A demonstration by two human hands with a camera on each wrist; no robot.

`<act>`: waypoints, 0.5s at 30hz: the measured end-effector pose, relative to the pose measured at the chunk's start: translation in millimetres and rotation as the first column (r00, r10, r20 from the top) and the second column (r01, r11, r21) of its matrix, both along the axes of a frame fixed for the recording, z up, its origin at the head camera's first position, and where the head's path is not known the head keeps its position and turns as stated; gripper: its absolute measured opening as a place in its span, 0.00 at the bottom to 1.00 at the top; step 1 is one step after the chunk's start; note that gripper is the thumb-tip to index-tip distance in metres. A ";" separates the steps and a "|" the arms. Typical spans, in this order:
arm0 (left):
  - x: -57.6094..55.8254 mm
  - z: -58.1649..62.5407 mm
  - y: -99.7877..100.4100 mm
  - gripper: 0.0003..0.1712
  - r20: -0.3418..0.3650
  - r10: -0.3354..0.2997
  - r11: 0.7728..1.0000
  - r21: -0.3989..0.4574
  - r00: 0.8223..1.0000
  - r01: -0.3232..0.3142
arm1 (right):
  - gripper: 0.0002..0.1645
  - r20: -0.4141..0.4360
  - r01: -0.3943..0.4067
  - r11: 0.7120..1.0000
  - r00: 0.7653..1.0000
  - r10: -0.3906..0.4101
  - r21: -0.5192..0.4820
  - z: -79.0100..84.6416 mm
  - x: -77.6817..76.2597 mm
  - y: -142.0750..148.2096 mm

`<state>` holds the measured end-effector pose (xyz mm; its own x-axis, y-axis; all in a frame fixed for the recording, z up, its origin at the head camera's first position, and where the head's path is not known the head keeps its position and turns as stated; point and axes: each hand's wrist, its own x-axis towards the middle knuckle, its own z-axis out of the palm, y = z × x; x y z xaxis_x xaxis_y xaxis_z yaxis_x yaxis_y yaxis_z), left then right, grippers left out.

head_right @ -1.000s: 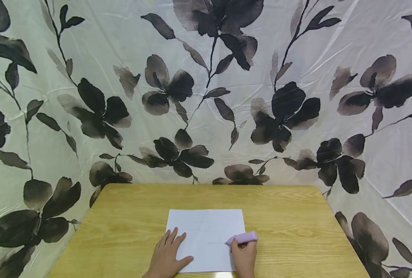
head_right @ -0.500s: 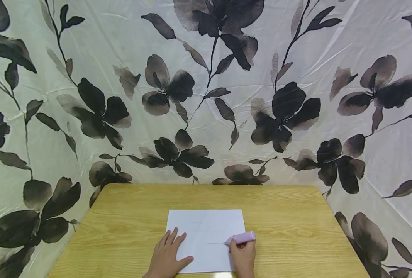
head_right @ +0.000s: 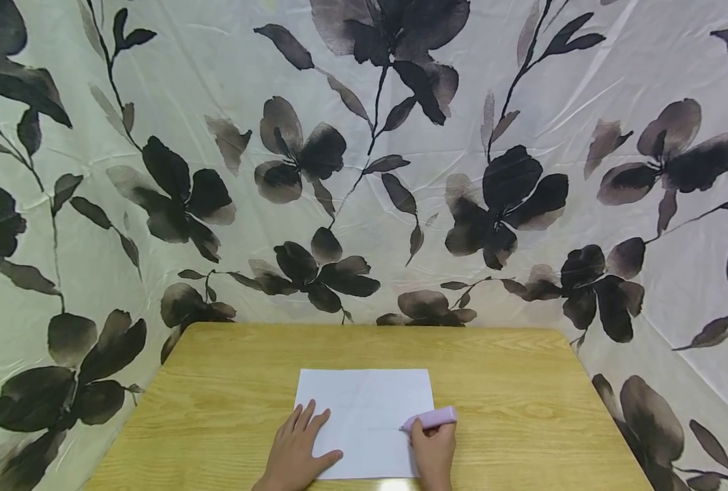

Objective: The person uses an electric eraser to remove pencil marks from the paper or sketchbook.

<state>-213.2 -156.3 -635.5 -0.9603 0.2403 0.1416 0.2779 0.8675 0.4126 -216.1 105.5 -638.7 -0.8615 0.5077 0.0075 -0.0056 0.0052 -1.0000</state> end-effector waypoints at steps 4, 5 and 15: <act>0.8 1.9 0.2 0.48 -0.007 0.002 1.000 0.015 1.000 -0.002 | 0.18 -0.016 -0.001 1.000 1.000 0.001 0.013 0.5 0.1 -1.8; 0.9 1.6 0.2 0.48 -0.005 0.003 1.000 0.012 1.000 -0.003 | 0.18 -0.019 -0.002 1.000 1.000 0.002 0.016 0.8 0.3 -2.2; -0.1 2.2 1.0 0.48 -0.009 0.006 1.000 0.012 1.000 -0.006 | 0.19 0.009 -0.021 0.999 1.000 0.020 0.044 3.2 0.0 -2.7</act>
<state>-213.3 -155.3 -633.3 -0.9604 0.2327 0.1530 0.2764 0.8641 0.4206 -216.1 102.8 -635.5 -0.8718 0.4894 0.0222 0.0023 0.0493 -0.9988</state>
